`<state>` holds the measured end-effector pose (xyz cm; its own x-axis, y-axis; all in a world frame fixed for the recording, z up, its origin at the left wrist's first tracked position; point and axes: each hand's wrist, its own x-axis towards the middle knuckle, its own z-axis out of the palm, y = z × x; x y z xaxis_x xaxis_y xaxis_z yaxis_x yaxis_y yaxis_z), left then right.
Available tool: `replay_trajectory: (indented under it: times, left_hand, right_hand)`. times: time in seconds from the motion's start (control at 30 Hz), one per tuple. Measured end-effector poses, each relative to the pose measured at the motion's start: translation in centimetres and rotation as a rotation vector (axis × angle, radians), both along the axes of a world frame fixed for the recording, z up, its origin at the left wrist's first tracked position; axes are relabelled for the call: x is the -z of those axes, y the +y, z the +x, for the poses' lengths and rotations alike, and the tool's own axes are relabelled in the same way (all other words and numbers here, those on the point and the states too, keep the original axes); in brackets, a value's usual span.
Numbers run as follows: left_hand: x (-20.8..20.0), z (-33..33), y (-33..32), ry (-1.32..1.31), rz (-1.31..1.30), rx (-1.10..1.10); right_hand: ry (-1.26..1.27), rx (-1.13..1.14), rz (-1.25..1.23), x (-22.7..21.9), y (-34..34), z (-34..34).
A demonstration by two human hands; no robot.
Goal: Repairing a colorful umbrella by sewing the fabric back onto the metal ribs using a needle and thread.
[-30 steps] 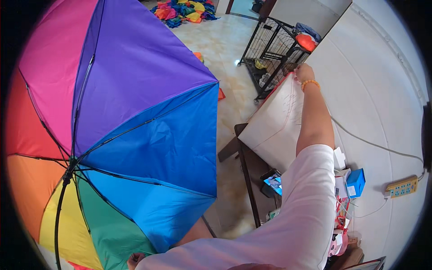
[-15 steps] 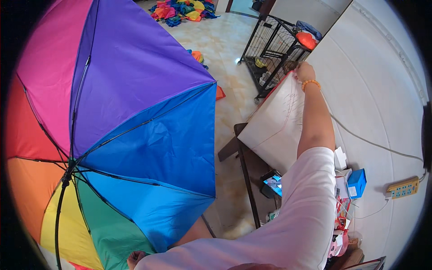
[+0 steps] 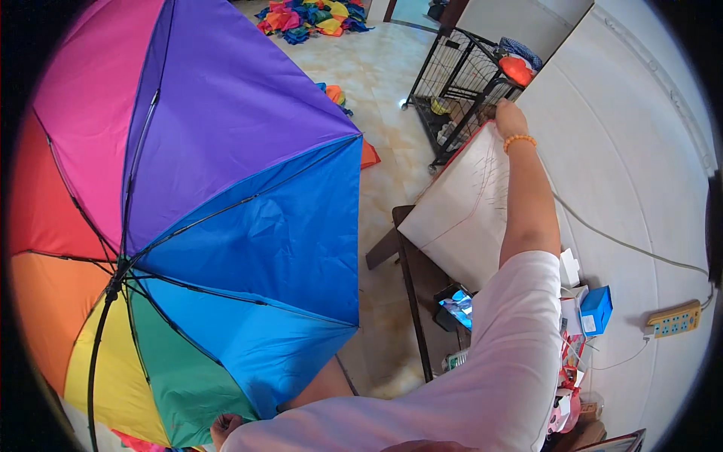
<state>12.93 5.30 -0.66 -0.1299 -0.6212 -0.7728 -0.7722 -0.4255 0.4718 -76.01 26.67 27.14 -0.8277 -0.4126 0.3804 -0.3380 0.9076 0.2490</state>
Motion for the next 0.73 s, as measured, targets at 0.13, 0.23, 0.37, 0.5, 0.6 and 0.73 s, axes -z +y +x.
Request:
replay_trajectory:
  times: [0.13,0.23,0.37,0.5,0.6,0.73]
  left_hand:
    - [-0.3,0.0,0.4,0.011,-0.053,0.023]
    - [-0.9,-0.5,0.8,0.076,-0.070,0.017]
    - [-2.6,-1.3,1.4,0.172,-0.113,0.014]
    - [-4.7,-2.0,2.3,0.271,-0.155,0.007]
    - [-7.2,-0.8,3.7,0.343,-0.195,-0.011]
    - [-7.6,-0.2,3.5,0.480,-0.150,0.041]
  right_hand:
    - [0.216,-0.101,-0.079,-3.0,1.0,1.9]
    - [0.226,-0.199,-0.289,-7.2,1.2,4.5]
    - [-0.131,-0.358,-0.883,-14.7,0.9,15.2]
    - [-0.394,-0.790,-1.267,-19.0,2.4,23.2]
    - [-0.505,-1.157,-1.304,-22.1,3.5,29.0]
    - [-0.683,-1.493,-1.191,-25.0,3.6,36.2]
